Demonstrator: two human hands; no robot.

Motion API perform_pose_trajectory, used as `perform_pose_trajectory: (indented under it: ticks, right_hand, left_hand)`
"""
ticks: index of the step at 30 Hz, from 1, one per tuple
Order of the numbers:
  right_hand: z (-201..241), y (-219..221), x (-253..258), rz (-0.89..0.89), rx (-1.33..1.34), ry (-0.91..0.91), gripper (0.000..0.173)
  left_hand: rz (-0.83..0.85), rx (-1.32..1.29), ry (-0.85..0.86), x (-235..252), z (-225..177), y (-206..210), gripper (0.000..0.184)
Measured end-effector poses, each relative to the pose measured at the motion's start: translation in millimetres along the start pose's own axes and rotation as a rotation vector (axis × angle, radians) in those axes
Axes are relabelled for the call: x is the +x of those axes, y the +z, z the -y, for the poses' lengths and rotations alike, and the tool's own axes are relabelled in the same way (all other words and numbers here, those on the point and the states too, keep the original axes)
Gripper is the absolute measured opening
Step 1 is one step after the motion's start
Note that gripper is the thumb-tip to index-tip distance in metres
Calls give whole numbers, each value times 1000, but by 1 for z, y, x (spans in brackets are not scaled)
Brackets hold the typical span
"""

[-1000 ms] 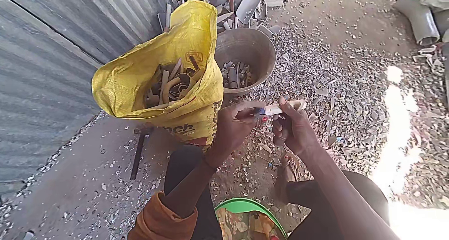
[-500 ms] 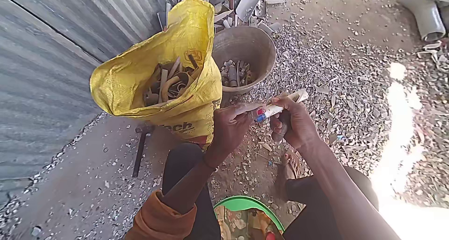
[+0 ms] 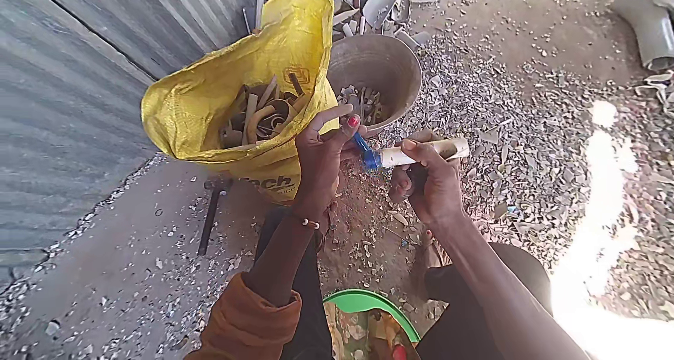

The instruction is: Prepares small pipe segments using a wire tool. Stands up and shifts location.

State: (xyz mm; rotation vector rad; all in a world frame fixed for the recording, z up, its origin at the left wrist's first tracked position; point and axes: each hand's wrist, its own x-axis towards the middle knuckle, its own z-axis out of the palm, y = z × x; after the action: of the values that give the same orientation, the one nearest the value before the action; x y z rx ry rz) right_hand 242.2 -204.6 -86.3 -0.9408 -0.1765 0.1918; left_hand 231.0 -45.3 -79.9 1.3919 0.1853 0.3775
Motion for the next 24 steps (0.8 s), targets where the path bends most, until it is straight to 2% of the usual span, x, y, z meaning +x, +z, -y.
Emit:
perform_pose_trajectory:
  ticks: [3,7,9,11,12,14,15,16,18,19,21,22,24]
  right_hand:
    - [-3,-1,3,-8,43,6,17]
    - [7,-9,10,111,117,30,14]
    - [17,-11,10,161,162,22,11]
    - [22,-14,10,157,131,-32,8]
    - [21,-17,11,162,93,-58,6]
    - [18,-25,13,197,36,-84,11]
    - [15,-28,14,207,21,-76,15]
    - [14,-29,13,197,19,-58,18]
    - [10,-28,12,161,31,-14,21]
    - [8,-27,11,138,44,-1,21]
    - [7,-24,9,107,61,10,21]
    - [7,-23,9,101,60,12,20]
    - [7,-21,10,57,58,29,13]
  left_hand:
    - [61,-62,-184,9,3,-2,27]
    - [219,-188,-431,16,2,-9,17]
    - [217,-215,-521,18,-1,-14,25]
    - [239,-137,-543,18,-2,-22,44]
    - [328,-68,-517,16,-3,-28,56]
    - [628,3,-441,11,-5,-37,77]
    - [754,10,-426,8,-6,-39,80]
    - [828,19,-414,4,-5,-38,75]
    - [786,13,-370,-5,-1,-32,46]
    - [720,6,-331,-9,1,-26,47]
    - [624,25,-210,-12,8,-16,63]
    - [577,16,-153,-12,12,-12,61]
    - [451,6,-52,-16,18,-4,41]
